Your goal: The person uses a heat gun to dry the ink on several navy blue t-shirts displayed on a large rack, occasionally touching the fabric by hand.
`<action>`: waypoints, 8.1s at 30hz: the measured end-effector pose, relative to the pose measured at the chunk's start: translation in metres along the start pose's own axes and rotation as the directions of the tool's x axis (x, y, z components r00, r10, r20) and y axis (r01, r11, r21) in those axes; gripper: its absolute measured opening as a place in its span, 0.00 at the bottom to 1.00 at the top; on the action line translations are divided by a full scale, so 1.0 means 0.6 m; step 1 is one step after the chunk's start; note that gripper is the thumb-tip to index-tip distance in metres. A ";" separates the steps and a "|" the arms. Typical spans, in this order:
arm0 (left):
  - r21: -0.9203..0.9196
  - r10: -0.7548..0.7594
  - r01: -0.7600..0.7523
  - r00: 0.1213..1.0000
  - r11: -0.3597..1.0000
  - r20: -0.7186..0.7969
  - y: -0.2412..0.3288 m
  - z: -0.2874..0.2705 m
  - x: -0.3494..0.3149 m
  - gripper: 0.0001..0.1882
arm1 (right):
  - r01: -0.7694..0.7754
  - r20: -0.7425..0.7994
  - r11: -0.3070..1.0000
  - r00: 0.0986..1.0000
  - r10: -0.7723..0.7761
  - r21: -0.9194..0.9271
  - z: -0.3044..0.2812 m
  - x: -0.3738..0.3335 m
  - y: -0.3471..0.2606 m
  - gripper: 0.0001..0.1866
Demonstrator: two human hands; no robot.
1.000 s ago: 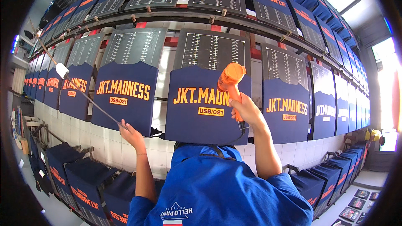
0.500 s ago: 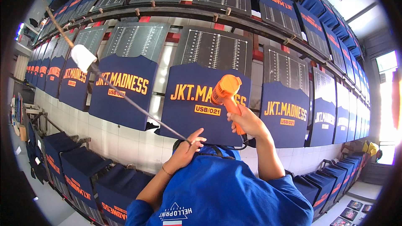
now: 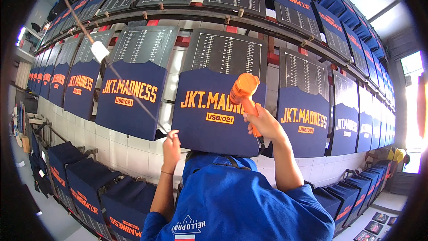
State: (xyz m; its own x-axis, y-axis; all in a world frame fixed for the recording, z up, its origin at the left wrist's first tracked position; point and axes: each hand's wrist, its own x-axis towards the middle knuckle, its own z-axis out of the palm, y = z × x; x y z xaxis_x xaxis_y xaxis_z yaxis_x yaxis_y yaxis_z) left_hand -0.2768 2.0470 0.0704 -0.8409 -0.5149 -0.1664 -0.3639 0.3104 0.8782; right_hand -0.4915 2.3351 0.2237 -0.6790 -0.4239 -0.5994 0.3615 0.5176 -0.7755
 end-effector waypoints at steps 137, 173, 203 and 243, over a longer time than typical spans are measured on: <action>0.039 -0.391 0.774 0.362 0.632 -0.846 -0.108 -0.047 0.156 0.27 | 0.101 -0.197 0.967 0.979 -0.055 0.233 -0.069 -0.057 0.066 0.17; 0.039 -0.381 0.768 0.360 0.639 -0.851 -0.116 -0.046 0.155 0.28 | 0.018 -0.188 0.981 0.982 0.019 0.192 -0.090 -0.121 0.085 0.15; -0.001 -0.255 0.356 0.667 0.935 -0.700 -0.192 -0.102 0.116 0.26 | 0.017 -0.076 0.934 0.997 0.011 0.357 0.017 -0.129 0.081 0.16; 0.614 0.274 0.113 0.822 0.781 -0.500 -0.181 -0.173 0.161 0.18 | -0.011 -0.241 0.957 0.967 0.084 0.291 0.180 -0.107 -0.002 0.16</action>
State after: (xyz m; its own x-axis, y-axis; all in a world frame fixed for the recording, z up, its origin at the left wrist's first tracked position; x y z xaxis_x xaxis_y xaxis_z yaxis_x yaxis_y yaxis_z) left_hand -0.2767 1.8804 0.0055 -0.5906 -0.7374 0.3278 -0.6255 0.6750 0.3914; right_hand -0.3797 2.2815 0.2417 -0.7802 -0.1868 -0.5971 0.5390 0.2837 -0.7931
